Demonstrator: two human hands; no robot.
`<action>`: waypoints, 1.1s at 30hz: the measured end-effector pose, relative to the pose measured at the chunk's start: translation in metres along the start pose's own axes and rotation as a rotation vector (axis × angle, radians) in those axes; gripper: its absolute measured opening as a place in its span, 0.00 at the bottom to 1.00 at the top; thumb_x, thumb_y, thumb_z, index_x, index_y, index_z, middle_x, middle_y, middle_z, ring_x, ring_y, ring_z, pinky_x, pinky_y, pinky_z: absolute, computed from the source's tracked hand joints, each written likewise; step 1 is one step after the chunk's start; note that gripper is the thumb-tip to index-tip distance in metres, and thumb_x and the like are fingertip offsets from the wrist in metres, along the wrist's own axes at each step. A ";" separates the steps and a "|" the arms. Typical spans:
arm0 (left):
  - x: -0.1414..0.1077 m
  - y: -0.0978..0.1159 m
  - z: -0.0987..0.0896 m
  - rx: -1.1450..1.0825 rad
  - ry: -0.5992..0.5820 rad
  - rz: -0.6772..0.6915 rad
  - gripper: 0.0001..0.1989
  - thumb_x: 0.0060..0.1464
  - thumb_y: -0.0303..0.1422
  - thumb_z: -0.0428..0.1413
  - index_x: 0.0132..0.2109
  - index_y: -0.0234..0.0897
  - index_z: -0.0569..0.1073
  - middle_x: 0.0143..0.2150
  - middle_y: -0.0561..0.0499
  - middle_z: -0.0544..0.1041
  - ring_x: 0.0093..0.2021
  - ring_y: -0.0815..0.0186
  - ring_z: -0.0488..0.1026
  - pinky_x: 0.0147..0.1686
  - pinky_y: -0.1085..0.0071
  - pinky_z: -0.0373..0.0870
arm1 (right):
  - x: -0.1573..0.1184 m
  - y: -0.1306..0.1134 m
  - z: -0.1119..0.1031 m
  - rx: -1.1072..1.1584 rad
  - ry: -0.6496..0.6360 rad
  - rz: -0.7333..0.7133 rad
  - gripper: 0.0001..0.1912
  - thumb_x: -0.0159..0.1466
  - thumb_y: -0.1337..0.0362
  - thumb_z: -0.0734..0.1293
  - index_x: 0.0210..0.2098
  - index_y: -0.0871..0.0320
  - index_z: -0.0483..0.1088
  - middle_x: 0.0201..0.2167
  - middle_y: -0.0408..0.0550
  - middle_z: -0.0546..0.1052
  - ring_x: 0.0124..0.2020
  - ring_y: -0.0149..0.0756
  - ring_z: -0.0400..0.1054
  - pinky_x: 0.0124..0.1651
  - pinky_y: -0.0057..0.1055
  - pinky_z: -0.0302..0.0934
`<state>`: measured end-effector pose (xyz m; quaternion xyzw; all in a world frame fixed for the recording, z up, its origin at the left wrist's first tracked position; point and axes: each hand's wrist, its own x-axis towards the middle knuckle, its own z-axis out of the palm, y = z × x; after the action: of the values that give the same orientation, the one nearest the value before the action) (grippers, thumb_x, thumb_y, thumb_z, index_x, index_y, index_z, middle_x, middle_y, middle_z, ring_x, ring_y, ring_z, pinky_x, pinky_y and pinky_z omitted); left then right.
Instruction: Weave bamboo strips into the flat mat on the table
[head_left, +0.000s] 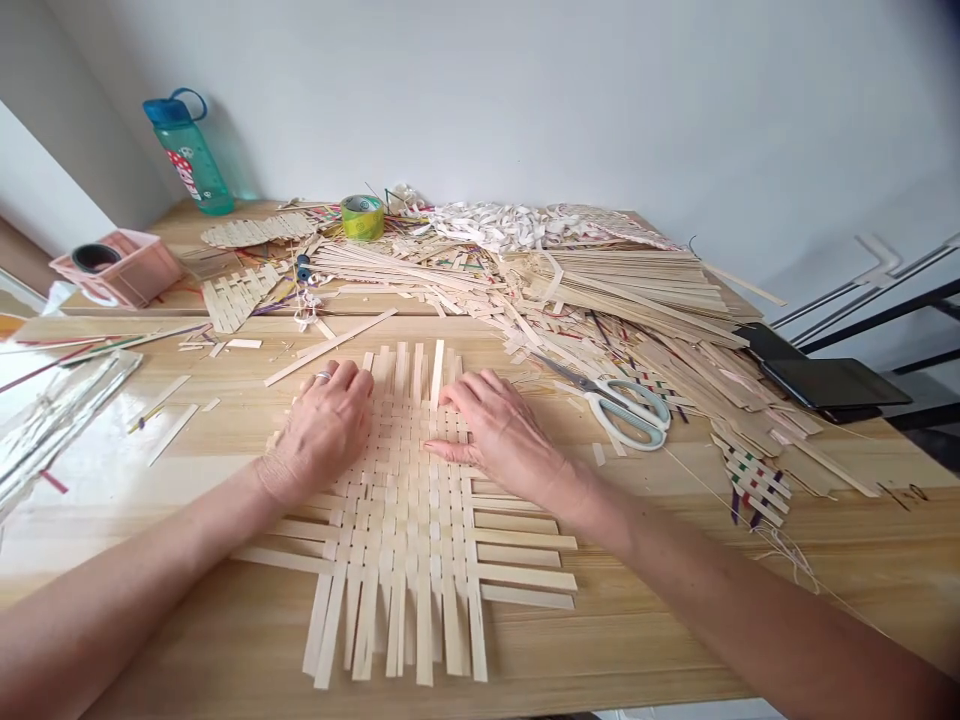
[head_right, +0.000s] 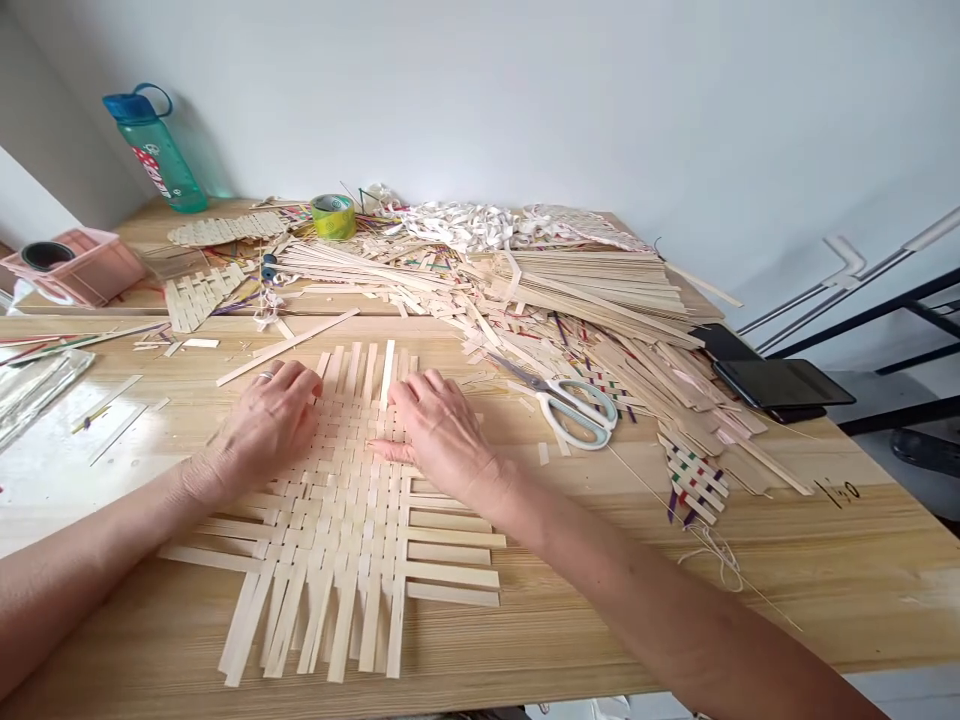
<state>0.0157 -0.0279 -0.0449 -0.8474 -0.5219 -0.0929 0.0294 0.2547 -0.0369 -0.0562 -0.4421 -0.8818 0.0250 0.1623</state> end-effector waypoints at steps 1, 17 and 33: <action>0.000 0.003 0.001 0.028 -0.022 0.011 0.08 0.56 0.22 0.49 0.41 0.34 0.69 0.42 0.41 0.72 0.44 0.52 0.70 0.44 0.56 0.71 | 0.000 -0.002 -0.003 -0.005 -0.002 0.006 0.21 0.58 0.56 0.76 0.43 0.61 0.68 0.42 0.52 0.73 0.44 0.46 0.65 0.46 0.39 0.62; -0.015 0.018 0.008 0.070 0.060 0.012 0.07 0.54 0.23 0.50 0.40 0.35 0.69 0.40 0.40 0.72 0.42 0.51 0.67 0.40 0.58 0.70 | 0.004 -0.033 0.018 0.014 0.092 -0.004 0.24 0.60 0.54 0.74 0.47 0.63 0.71 0.45 0.56 0.71 0.46 0.47 0.63 0.47 0.41 0.65; -0.009 0.021 0.015 0.134 0.029 0.085 0.09 0.51 0.19 0.48 0.36 0.34 0.68 0.35 0.40 0.70 0.37 0.50 0.66 0.39 0.56 0.69 | 0.007 -0.030 0.024 0.060 0.038 0.044 0.22 0.61 0.50 0.72 0.45 0.61 0.70 0.42 0.54 0.69 0.45 0.45 0.63 0.46 0.39 0.62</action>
<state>0.0321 -0.0425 -0.0605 -0.8634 -0.4902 -0.0688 0.0976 0.2200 -0.0471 -0.0708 -0.4567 -0.8674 0.0465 0.1919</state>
